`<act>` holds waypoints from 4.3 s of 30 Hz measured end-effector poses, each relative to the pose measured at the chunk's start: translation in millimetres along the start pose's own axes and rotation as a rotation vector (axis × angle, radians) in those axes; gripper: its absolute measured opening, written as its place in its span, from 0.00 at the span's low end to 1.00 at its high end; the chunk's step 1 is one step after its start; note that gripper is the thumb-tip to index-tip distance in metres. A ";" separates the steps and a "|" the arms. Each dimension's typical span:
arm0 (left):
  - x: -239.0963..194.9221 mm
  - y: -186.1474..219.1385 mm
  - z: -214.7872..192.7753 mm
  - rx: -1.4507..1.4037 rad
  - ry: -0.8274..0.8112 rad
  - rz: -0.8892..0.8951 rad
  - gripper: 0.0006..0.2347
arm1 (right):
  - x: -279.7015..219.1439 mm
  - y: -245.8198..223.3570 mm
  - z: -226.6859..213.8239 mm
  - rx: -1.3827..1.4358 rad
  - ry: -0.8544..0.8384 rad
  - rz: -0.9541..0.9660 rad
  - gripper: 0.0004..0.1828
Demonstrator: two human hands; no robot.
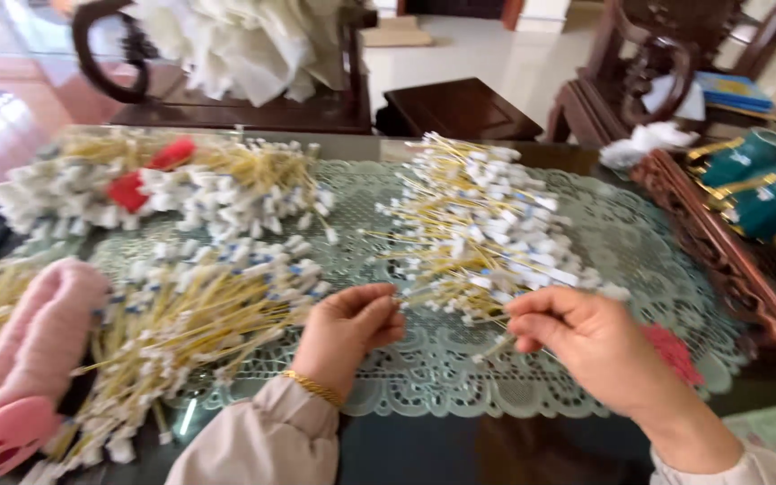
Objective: Assembling small decorative items by attaching white tips to yellow stems
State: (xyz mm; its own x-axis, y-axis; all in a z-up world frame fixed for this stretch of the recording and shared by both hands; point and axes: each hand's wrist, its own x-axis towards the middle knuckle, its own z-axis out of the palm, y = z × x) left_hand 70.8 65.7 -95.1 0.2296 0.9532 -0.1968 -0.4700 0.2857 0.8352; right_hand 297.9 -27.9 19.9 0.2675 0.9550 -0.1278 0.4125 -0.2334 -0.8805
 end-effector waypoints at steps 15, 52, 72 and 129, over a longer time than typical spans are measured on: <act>-8.1 12.1 6.6 -0.057 -0.004 -0.044 0.07 | 43.5 -16.4 72.4 -0.232 -0.128 -0.974 0.05; -14.0 13.8 5.9 0.071 -0.155 0.015 0.13 | 54.4 3.8 70.0 -0.282 -0.183 -1.002 0.18; -20.7 20.2 6.4 -0.126 -0.211 -0.191 0.08 | 55.4 1.7 75.9 -0.282 -0.018 -1.275 0.15; -11.1 5.5 0.9 -0.151 -0.156 -0.169 0.08 | 52.1 9.2 87.1 -0.338 -0.104 -1.001 0.06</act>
State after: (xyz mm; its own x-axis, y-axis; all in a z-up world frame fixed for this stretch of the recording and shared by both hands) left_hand 66.5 56.6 -87.8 0.4386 0.8671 -0.2361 -0.5328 0.4624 0.7087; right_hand 239.8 35.7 -34.6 -0.3973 0.7475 0.5324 0.6287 0.6443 -0.4354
